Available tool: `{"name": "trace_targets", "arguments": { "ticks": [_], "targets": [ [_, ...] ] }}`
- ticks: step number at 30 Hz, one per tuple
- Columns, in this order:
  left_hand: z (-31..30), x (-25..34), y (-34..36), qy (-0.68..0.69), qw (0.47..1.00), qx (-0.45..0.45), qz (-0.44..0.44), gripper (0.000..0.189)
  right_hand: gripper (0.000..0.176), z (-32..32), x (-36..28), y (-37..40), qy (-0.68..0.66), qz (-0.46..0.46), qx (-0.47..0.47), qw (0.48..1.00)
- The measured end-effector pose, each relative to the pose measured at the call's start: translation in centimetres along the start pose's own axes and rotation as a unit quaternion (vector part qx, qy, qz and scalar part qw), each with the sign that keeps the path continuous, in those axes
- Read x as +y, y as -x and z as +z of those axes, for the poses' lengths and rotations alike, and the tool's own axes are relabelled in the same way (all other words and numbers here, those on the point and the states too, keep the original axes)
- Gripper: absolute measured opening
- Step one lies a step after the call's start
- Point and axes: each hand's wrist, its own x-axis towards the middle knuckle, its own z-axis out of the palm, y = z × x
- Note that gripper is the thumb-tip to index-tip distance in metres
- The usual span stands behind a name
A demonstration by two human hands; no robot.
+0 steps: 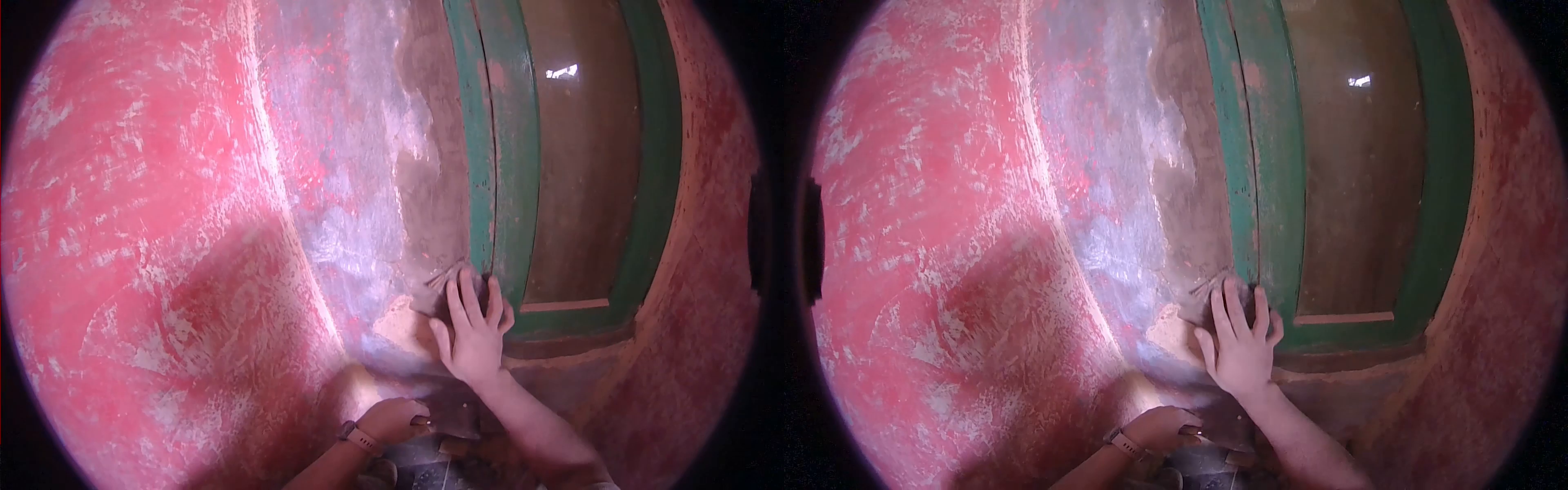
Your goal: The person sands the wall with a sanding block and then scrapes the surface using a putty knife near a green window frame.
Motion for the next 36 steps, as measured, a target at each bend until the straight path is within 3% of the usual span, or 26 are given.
{"name": "trace_targets", "arguments": {
  "ticks": [2,5,9,12,16,22,25,28,31,36],
  "targets": [
    [0.1,0.5,0.0,-0.001,1.000,-0.012,-0.001,0.030,0.071,0.7,0.2,0.9,-0.005,0.013,-0.001,1.000],
    [-0.7,1.1,-0.2,-0.007,1.000,-0.010,0.019,0.030,0.073,3.4,1.2,6.6,-0.032,-0.038,-0.069,0.996],
    [-1.1,1.3,-0.2,-0.013,1.000,-0.010,0.001,0.029,0.075,1.5,0.4,2.8,-0.013,-0.032,-0.019,0.999],
    [-0.3,1.0,0.2,-0.002,1.000,0.001,0.005,0.028,0.075,0.5,-0.2,1.8,-0.009,-0.011,-0.018,1.000],
    [-0.7,1.4,0.5,-0.019,1.000,0.009,0.020,0.028,0.076,2.8,0.9,6.7,-0.016,-0.053,-0.071,0.996],
    [-0.2,1.4,0.6,-0.050,0.999,0.001,-0.010,0.031,0.081,0.3,-0.2,2.2,-0.002,-0.033,-0.053,0.998],
    [1.6,0.4,0.2,-0.029,0.997,0.057,0.031,0.031,0.081,0.2,-0.7,3.8,-0.013,-0.010,-0.091,0.996],
    [0.7,1.1,-0.4,-0.046,0.999,-0.007,0.017,0.031,0.081,0.2,0.0,5.3,-0.005,-0.033,-0.114,0.993],
    [1.1,1.3,-0.5,-0.003,0.997,0.056,0.044,0.022,0.084,-0.4,0.1,4.8,-0.003,-0.037,-0.134,0.990],
    [3.9,1.8,-2.9,-0.014,0.998,0.053,0.027,0.015,0.091,-0.3,-0.5,6.5,-0.028,-0.015,-0.183,0.983]
  ]
}}
